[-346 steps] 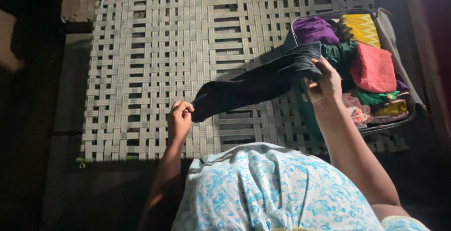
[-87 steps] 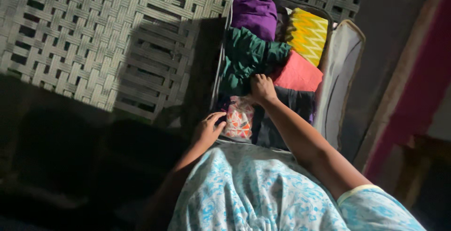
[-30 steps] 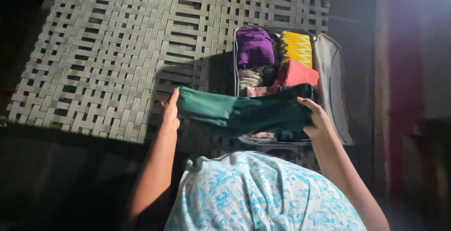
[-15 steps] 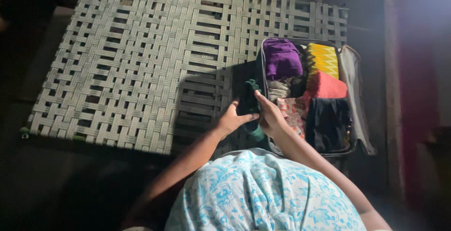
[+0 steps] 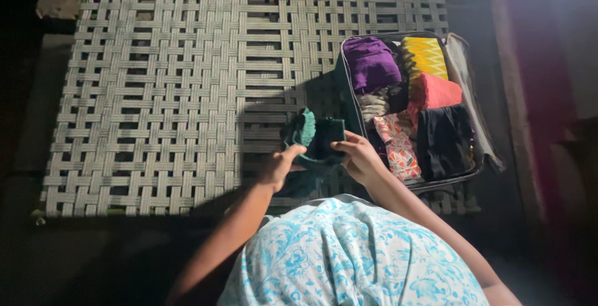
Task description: The person folds a dark garment and a green garment on a woven mat, then places them into a teal suitcase already containing folded clothes. The person closes and zips the suitcase.
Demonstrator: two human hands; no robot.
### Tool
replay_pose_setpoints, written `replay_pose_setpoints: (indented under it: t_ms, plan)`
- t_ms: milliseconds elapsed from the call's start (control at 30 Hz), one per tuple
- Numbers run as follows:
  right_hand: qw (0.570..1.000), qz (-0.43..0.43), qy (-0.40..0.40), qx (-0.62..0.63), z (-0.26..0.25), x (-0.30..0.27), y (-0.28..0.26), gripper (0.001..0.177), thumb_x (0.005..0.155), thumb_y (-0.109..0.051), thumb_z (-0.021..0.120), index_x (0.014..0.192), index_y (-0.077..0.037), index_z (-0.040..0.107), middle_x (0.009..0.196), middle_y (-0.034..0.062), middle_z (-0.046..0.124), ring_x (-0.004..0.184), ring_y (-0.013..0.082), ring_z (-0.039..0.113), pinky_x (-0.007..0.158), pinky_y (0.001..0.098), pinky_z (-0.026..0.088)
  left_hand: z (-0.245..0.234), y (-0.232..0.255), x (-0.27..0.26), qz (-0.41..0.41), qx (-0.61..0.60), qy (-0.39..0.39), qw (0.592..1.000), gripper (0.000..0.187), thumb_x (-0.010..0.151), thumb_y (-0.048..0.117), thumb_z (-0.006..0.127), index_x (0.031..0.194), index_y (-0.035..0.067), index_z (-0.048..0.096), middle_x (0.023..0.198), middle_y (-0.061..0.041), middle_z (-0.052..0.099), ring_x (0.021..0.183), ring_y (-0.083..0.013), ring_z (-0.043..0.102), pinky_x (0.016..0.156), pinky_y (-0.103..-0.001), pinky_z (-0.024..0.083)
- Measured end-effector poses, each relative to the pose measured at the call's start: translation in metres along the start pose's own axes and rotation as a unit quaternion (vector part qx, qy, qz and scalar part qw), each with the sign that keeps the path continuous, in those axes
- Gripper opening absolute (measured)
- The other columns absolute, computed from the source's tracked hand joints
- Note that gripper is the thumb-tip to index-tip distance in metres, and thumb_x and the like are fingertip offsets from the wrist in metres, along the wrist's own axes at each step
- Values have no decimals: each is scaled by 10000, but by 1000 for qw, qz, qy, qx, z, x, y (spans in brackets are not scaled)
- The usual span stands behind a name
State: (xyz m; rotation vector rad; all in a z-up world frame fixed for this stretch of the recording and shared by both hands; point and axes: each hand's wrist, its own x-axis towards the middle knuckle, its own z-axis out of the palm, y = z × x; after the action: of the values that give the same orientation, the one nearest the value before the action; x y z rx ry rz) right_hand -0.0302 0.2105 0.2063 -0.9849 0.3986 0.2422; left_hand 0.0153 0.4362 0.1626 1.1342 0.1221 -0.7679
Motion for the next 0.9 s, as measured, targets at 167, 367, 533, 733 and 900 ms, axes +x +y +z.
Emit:
replay_pose_setpoints:
  t_ms: [167, 367, 533, 733, 900]
  plan:
    - [997, -30, -61, -36, 4, -12, 1, 359, 999, 4, 731, 1337, 13, 607, 1096, 19, 668, 942, 123, 617, 785, 285, 494, -5, 1, -12, 44, -27, -46, 998, 459, 908, 353, 669, 1198, -3, 694, 1109, -119, 731, 983, -239, 726, 839, -404, 625]
    - [953, -131, -12, -274, 40, -10, 24, 633, 775, 53, 778, 1349, -7, 516, 1198, 25, 659, 1103, 129, 610, 939, 290, 513, 5, -18, -14, 55, 64, -31, 996, 586, 972, 470, 660, 1322, 2, 703, 1323, -50, 711, 1228, -149, 637, 983, -303, 497]
    - [997, -36, -45, -57, 3, -16, 19, 336, 795, 77, 691, 1126, 18, 681, 974, 75, 718, 880, 185, 708, 784, 345, 598, -41, -17, -10, 32, 3, 150, 988, 525, 860, 448, 678, 1233, 80, 689, 1157, -54, 716, 1043, -211, 684, 824, -401, 582]
    - [998, -40, 4, -55, -67, -30, -14, 107, 900, -27, 687, 1005, -47, 680, 821, 46, 672, 666, 185, 680, 575, 341, 564, -115, -19, -1, 45, 65, 241, 967, 471, 827, 272, 687, 1222, 18, 661, 1074, -112, 698, 913, -243, 696, 774, -417, 586]
    - [996, -37, 72, 28, -67, -48, -21, 82, 908, -81, 676, 988, -65, 681, 853, 55, 713, 710, 191, 714, 629, 345, 602, -156, 24, 45, 110, 99, 235, 961, 534, 796, 156, 679, 1310, 54, 575, 1016, -70, 699, 904, -229, 683, 747, -388, 558]
